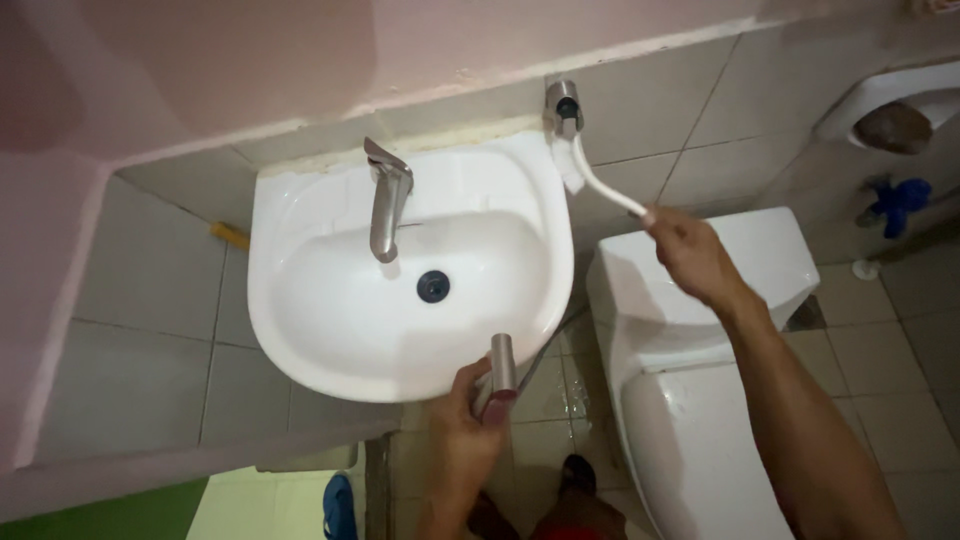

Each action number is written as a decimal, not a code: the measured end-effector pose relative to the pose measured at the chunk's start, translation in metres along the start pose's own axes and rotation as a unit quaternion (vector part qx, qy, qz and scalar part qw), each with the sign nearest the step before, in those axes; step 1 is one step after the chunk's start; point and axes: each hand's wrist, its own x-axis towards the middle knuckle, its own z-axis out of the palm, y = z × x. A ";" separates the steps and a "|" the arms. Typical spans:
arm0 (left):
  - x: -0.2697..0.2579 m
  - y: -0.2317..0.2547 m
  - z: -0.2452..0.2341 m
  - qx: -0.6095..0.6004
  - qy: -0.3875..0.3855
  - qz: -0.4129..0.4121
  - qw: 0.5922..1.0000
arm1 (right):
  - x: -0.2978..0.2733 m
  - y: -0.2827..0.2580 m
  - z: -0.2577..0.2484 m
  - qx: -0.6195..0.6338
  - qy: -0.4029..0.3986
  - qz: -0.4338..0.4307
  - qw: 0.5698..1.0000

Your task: The person scrubs the toilet tank and sink using a handheld bidet sprayer and a white brush. They rinse the brush repeatedly and scrub the surfaces of the toilet cistern and the sink basin.

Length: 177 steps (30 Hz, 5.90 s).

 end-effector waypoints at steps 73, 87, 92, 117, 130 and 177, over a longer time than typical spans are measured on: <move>0.000 -0.002 -0.011 0.009 -0.019 0.120 0.993 | -0.162 0.008 -0.001 -0.370 0.075 -0.273 0.885; -0.003 0.007 -0.011 0.065 0.013 0.169 0.983 | -0.209 0.088 0.090 0.209 0.040 0.079 0.974; 0.003 0.002 -0.008 0.112 -0.014 0.062 0.992 | -0.191 0.074 0.100 0.266 0.016 0.153 0.952; 0.004 0.008 -0.003 0.064 -0.030 -0.064 0.995 | -0.002 0.008 0.046 0.219 -0.045 0.094 0.970; 0.004 -0.007 -0.003 0.051 -0.039 -0.029 0.998 | -0.125 0.079 0.096 0.319 -0.006 0.207 0.925; 0.002 -0.006 -0.007 -0.005 -0.014 0.033 0.999 | -0.141 0.042 0.088 0.205 0.046 0.146 0.967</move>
